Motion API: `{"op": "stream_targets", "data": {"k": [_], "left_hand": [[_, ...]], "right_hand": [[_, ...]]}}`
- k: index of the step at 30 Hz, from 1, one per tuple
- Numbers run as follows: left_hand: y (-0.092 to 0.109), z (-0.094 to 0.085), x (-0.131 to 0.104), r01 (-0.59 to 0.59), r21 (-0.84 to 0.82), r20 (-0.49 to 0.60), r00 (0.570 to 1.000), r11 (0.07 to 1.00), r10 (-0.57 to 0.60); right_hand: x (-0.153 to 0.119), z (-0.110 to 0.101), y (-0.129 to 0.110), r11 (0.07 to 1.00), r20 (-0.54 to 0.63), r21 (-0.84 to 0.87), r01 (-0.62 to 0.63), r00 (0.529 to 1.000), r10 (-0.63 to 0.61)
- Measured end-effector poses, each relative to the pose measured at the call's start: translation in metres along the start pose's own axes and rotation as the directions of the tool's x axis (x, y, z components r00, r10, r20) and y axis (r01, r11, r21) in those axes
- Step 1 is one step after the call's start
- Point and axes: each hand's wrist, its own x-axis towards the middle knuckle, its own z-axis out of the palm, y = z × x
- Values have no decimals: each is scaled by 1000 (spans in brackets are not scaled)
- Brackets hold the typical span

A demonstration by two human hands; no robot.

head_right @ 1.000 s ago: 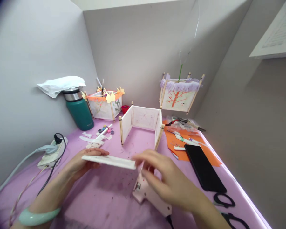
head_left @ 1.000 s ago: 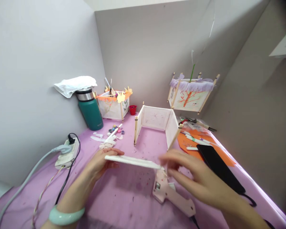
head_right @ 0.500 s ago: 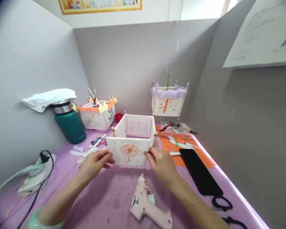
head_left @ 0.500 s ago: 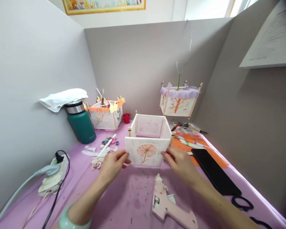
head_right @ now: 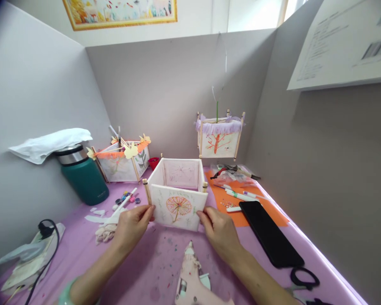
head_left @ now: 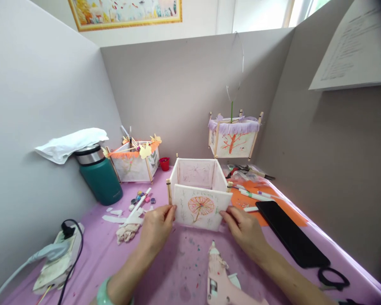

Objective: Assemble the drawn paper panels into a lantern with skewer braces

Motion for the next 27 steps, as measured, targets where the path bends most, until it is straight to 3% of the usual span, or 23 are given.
{"op": "stream_targets", "data": {"k": [7, 13, 22, 27], "left_hand": [[-4, 6, -1, 9, 45, -37, 999, 999, -8], [-8, 10, -3, -9, 11, -85, 996, 1000, 10], [-15, 13, -2, 66, -138, -92, 993, 988, -79], [-14, 14, -1, 150, -229, -91, 980, 962, -175]], "right_hand": [[-3, 3, 1, 998, 103, -65, -24, 994, 30], [-3, 8, 4, 996, 21, -91, -5, 1000, 7], [-2, 12, -3, 933, -11, 245, -262, 962, 273], [0, 12, -7, 886, 9, 336, -318, 942, 334]]}}
